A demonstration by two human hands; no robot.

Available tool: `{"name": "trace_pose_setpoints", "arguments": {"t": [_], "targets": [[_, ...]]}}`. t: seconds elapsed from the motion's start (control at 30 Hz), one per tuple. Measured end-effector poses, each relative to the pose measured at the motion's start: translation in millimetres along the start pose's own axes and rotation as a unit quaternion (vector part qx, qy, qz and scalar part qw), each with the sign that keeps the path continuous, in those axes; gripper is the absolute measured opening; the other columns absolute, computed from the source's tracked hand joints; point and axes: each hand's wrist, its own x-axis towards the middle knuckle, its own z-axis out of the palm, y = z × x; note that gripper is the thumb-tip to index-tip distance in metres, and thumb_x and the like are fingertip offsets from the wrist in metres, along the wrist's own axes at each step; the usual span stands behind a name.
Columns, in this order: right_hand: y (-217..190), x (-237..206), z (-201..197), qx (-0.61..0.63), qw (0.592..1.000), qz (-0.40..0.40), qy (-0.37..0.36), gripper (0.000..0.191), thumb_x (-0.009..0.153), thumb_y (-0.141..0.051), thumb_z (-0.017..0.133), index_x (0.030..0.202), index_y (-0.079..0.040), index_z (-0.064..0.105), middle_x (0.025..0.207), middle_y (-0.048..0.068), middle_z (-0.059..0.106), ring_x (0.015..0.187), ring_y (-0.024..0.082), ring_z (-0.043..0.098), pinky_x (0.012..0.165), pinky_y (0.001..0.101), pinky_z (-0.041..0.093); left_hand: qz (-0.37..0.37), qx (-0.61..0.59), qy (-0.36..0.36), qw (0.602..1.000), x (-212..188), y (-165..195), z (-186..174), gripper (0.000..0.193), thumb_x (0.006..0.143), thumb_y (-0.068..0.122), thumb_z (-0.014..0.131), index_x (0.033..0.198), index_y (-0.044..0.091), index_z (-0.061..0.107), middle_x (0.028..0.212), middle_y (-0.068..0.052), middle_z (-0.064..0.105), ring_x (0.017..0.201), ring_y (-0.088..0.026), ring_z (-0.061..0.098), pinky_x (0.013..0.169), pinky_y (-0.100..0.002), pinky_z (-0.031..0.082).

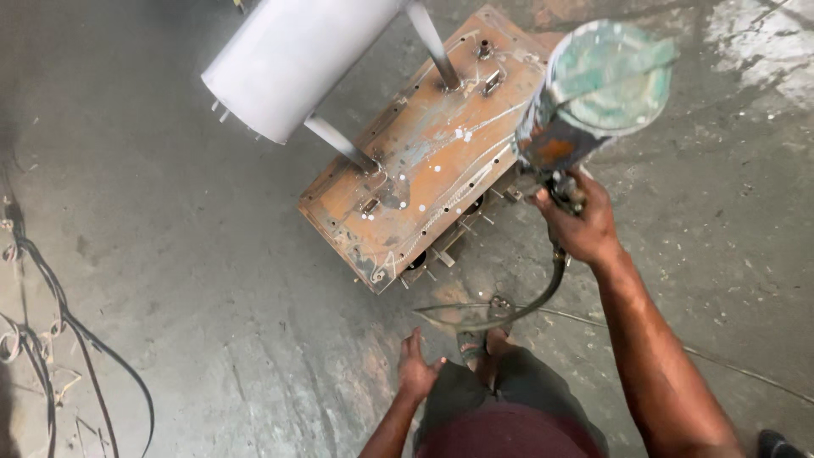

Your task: The person holds a spray gun connected to a hose and walks around a metal frame assembly with a cylindrical tank, spraying white paint over its surfaces. They move around the workpiece to coat different sides, including the flat metal plate and the tank.

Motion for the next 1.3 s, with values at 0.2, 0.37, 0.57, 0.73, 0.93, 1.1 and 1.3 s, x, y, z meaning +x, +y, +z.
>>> {"name": "trace_pose_setpoints", "arguments": {"t": [0.2,0.37,0.57,0.73,0.93,1.1,1.3], "targets": [[-69.2,-158.8,-5.5,0.040,0.995,0.087,-0.015,0.035,0.096,-0.022,0.073,0.123,-0.001,0.064,0.094,0.006,0.075,0.084,0.010,0.069,0.076,0.0294,0.054,0.200,0.010,-0.106,0.974,-81.9,6.9,-19.0,0.081,0.077,0.039,0.086,0.146,0.015,0.050,0.143,-0.023,0.051,0.132,-0.044,0.050,0.107,-0.051,0.041],[-90.2,-221.8,-47.5,-0.030,0.992,0.124,0.007,0.039,0.093,-0.021,0.075,0.125,0.000,0.067,0.088,0.010,0.073,0.076,0.014,0.062,0.070,0.0318,0.052,0.120,-0.015,-0.346,0.930,-148.6,25.6,1.4,0.060,0.096,0.059,0.060,0.136,0.015,0.067,0.137,-0.016,0.063,0.128,-0.039,0.057,0.109,-0.048,0.044],[-43.4,-197.1,-140.5,0.021,0.990,0.141,-0.007,0.038,0.094,-0.026,0.075,0.121,-0.001,0.067,0.085,0.007,0.074,0.072,0.013,0.060,0.067,0.0322,0.051,0.102,0.052,-0.337,0.935,-153.8,90.1,46.3,0.059,0.095,0.061,0.059,0.124,0.010,0.071,0.128,-0.018,0.069,0.122,-0.037,0.064,0.104,-0.047,0.049],[36.2,-118.1,-259.9,0.004,0.998,0.058,-0.036,0.037,0.096,-0.024,0.074,0.122,0.000,0.066,0.089,0.005,0.074,0.079,0.012,0.067,0.072,0.0304,0.054,0.087,0.078,-0.243,0.963,-114.7,198.0,113.3,0.065,0.092,0.064,0.062,0.129,0.011,0.066,0.133,-0.017,0.064,0.126,-0.039,0.056,0.108,-0.051,0.042],[79.0,7.3,-418.5,-0.049,0.996,0.019,-0.073,0.035,0.097,-0.019,0.074,0.124,0.002,0.066,0.089,0.007,0.071,0.082,0.017,0.067,0.074,0.0339,0.054,0.119,0.103,-0.128,0.979,-56.6,373.2,203.9,0.062,0.091,0.066,0.059,0.125,0.015,0.070,0.131,-0.015,0.064,0.129,-0.038,0.053,0.111,-0.055,0.034],[70.9,77.3,-467.2,0.064,0.994,0.029,-0.089,0.032,0.104,-0.018,0.072,0.124,0.004,0.060,0.098,0.007,0.069,0.086,0.016,0.070,0.074,0.0314,0.056,0.081,0.081,-0.097,0.989,-20.0,434.5,205.9,0.060,0.091,0.066,0.060,0.121,0.015,0.070,0.130,-0.014,0.063,0.128,-0.039,0.051,0.112,-0.053,0.035],[68.6,177.0,-484.4,0.085,0.988,0.065,-0.109,0.031,0.104,-0.017,0.071,0.124,0.004,0.060,0.094,0.007,0.068,0.079,0.016,0.069,0.068,0.0298,0.054,0.147,0.053,-0.077,0.985,54.8,493.8,188.1,0.059,0.089,0.063,0.065,0.119,0.013,0.071,0.122,-0.012,0.063,0.125,-0.036,0.054,0.110,-0.050,0.038]]}}
